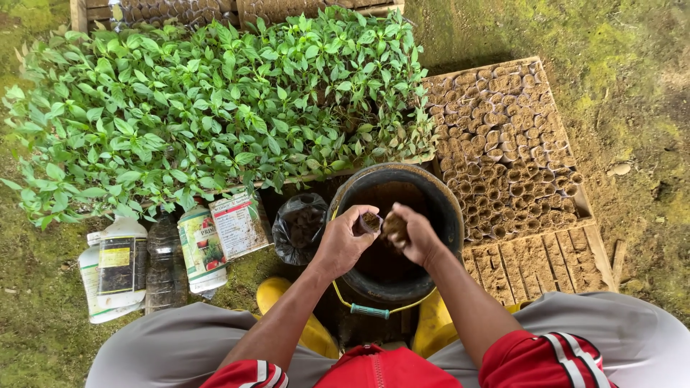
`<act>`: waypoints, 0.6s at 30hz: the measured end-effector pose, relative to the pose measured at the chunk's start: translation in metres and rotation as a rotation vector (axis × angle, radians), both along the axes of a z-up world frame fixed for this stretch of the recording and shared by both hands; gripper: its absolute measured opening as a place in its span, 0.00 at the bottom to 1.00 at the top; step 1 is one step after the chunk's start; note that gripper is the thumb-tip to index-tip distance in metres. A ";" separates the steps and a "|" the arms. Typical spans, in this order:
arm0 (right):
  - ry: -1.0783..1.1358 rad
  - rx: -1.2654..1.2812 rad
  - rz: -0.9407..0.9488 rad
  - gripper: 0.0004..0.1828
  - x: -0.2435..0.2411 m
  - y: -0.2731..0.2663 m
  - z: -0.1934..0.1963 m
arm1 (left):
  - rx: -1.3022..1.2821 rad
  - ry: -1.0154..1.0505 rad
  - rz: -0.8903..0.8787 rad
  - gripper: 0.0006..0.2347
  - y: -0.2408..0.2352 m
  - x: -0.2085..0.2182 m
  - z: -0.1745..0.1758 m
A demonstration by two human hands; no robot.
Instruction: Filling small plastic seedling pots with soil by hand and organizing them into a tray.
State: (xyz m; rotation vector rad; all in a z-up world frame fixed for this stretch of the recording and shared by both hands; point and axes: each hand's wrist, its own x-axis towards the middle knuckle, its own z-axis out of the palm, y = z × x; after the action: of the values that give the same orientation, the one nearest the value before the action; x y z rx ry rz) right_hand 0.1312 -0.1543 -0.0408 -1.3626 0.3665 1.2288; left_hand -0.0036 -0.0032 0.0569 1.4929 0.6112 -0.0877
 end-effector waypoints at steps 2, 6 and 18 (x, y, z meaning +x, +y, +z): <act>-0.021 0.085 -0.262 0.16 0.014 0.003 0.014 | -0.015 -0.011 -0.001 0.18 -0.001 0.002 0.001; -0.162 0.239 -0.289 0.22 0.012 0.025 0.101 | -0.058 -0.030 -0.035 0.19 -0.001 0.000 -0.001; -0.372 0.420 -0.432 0.23 -0.027 0.048 0.127 | 0.023 0.041 -0.164 0.26 -0.011 0.000 0.013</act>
State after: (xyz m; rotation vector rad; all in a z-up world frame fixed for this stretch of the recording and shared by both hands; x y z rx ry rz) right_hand 0.1041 -0.1061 0.0863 -1.0456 0.1178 0.6308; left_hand -0.0039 -0.0139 0.0696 1.5647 0.5231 -0.2393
